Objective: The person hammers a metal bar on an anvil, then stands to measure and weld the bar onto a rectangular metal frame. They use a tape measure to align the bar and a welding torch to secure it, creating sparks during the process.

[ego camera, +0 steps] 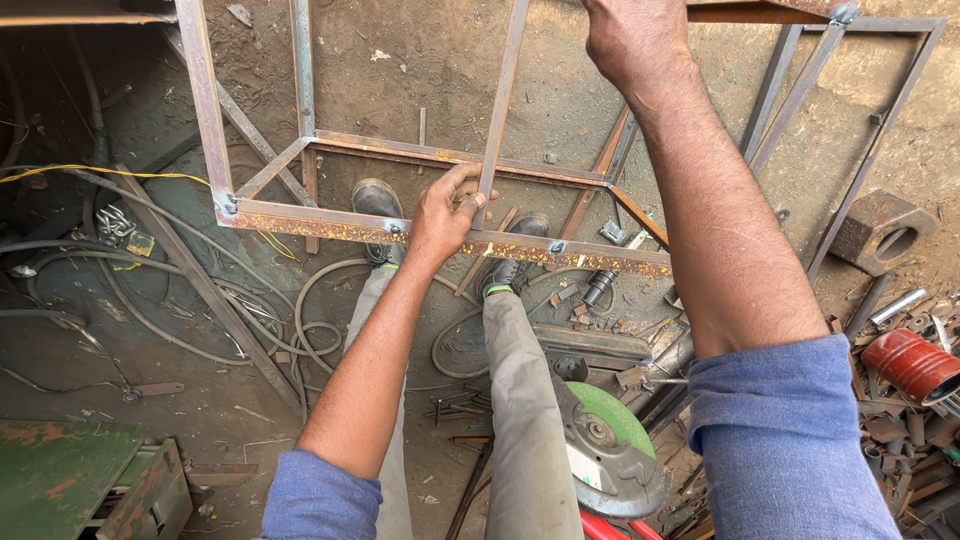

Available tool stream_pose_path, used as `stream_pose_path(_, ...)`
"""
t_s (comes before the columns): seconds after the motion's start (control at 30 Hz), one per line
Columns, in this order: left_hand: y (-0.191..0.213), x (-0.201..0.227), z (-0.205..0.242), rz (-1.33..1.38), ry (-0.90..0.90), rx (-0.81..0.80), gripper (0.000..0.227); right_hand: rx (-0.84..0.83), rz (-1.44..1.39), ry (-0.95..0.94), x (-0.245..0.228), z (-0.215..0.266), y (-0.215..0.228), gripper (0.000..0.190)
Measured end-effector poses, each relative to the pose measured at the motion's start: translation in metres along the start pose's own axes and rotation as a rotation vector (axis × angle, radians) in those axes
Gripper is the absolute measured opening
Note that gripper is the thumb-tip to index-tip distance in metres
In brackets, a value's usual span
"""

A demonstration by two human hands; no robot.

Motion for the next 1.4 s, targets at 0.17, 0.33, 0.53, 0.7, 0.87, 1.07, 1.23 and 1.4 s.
stream_pose_path(0.17, -0.001, 0.000, 0.000, 0.037, -0.034, -0.010, 0.037, -0.002, 0.037, -0.005, 0.000, 0.001, -0.001, 0.024)
stream_pose_path(0.33, 0.000, -0.003, -0.003, 0.040, -0.020, 0.001, 0.039, -0.011, 0.010, -0.004, 0.002, -0.001, -0.003, 0.024)
stream_pose_path(0.53, 0.000, -0.005, -0.004, 0.025, 0.003, 0.009, 0.039, 0.051, -0.015, 0.003, 0.002, 0.001, -0.002, 0.030)
stream_pose_path(0.7, 0.001, -0.001, -0.003, 0.025, -0.023, 0.002, 0.038, 0.012, -0.011, -0.007, 0.002, -0.001, -0.003, 0.030)
stream_pose_path(0.87, 0.001, -0.001, -0.003, 0.029, -0.016, 0.005, 0.038, -0.005, 0.019, -0.005, 0.002, 0.000, -0.005, 0.029)
stream_pose_path(1.07, 0.001, -0.005, -0.004, 0.031, -0.047, 0.002, 0.037, 0.044, -0.029, 0.017, 0.003, -0.001, -0.005, 0.028)
stream_pose_path(1.23, 0.001, -0.002, -0.003, -0.002, -0.043, 0.020, 0.038, 0.026, -0.069, -0.014, 0.006, 0.000, -0.011, 0.024)
stream_pose_path(1.4, 0.001, 0.001, -0.003, -0.044, 0.021, 0.017, 0.038, 0.031, -0.072, -0.019, 0.006, 0.000, -0.014, 0.024)
Point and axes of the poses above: each hand's wrist, its own z-axis away from the middle knuckle, its own y-axis out of the back of the hand, x = y × z, the point moved 4 cm from there along -z, towards the middle knuckle, and after that the axes turned 2 degrees about -z, right-handed, at the moved point
